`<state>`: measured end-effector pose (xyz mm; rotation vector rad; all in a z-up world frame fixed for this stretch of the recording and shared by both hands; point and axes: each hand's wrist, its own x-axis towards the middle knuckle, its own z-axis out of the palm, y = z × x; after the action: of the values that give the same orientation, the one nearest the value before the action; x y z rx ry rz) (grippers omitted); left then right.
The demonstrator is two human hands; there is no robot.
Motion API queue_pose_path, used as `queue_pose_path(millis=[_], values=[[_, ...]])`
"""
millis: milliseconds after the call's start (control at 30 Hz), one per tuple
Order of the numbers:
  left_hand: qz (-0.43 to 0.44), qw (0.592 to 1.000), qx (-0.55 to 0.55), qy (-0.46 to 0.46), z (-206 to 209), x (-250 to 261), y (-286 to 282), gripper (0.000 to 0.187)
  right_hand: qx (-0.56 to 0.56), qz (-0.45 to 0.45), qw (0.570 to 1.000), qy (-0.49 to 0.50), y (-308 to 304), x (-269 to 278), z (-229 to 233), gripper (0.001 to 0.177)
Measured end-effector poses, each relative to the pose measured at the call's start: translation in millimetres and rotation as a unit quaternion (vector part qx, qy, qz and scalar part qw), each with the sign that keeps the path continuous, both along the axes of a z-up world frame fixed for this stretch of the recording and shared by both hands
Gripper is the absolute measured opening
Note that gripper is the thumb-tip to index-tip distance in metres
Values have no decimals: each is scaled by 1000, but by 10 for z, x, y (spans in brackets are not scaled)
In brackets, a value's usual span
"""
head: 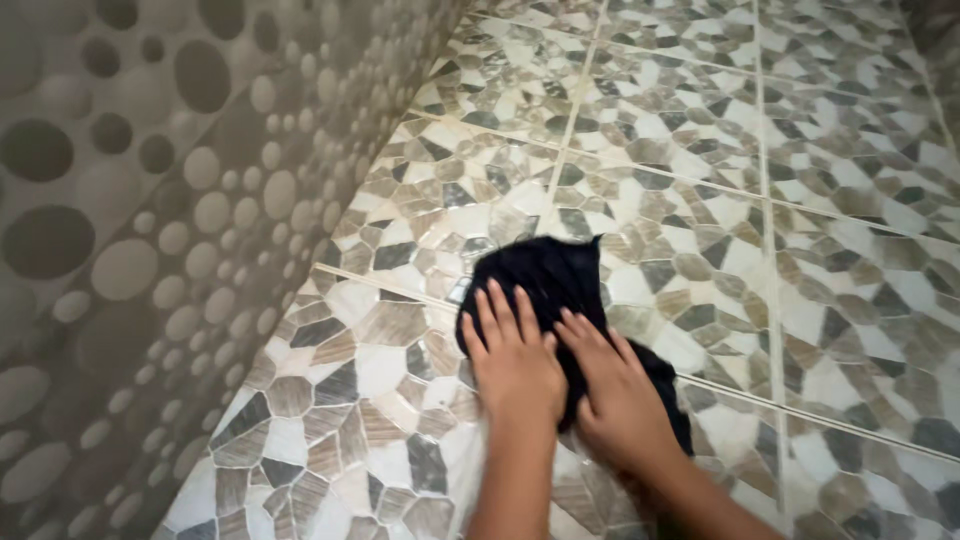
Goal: The person wipes the tiled bathroom floor using a black cloth by hand, periodically rinsing the cloth in a small bucket of water.
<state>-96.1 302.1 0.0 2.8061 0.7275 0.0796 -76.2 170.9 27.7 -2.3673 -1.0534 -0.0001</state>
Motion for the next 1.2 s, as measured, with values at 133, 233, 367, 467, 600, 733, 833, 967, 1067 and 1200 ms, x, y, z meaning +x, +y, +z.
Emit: queue_pose_path(millis=[133,233,367,467,600,733,833,967,1067,1200], values=[[-52,997,-38,-40,131,-135,-874,75,0,-89,996,-11,-833,-232,-10,82],[-89,993,-62,-53,190,-18,-1512,78,-17,-173,984,-32,-1500,-186,-170,80],[-177,978,-106,-41,256,208,-2448,83,-56,-300,951,-48,-2539,121,-269,75],[-192,969,-131,-82,230,488,-3146,85,-65,-364,929,-29,-3142,306,-219,69],[-224,955,-138,-134,29,932,-3491,83,-80,-410,906,-63,-3412,657,-299,69],[-242,954,-107,-144,-60,1381,-3621,78,-114,-417,898,-80,-3590,1125,-366,70],[-244,952,-103,-153,-94,1732,-3700,76,-122,-408,899,-99,-3682,1492,-443,71],[-259,951,-89,-141,-170,2076,-3760,74,-125,-402,903,-86,-3826,1825,-530,72],[-268,952,-91,-119,-145,2183,-3806,74,-138,-366,915,-102,-3886,2012,-518,70],[-276,948,-79,-136,-154,2319,-3815,72,-131,-301,939,-103,-3983,2232,-447,72]])
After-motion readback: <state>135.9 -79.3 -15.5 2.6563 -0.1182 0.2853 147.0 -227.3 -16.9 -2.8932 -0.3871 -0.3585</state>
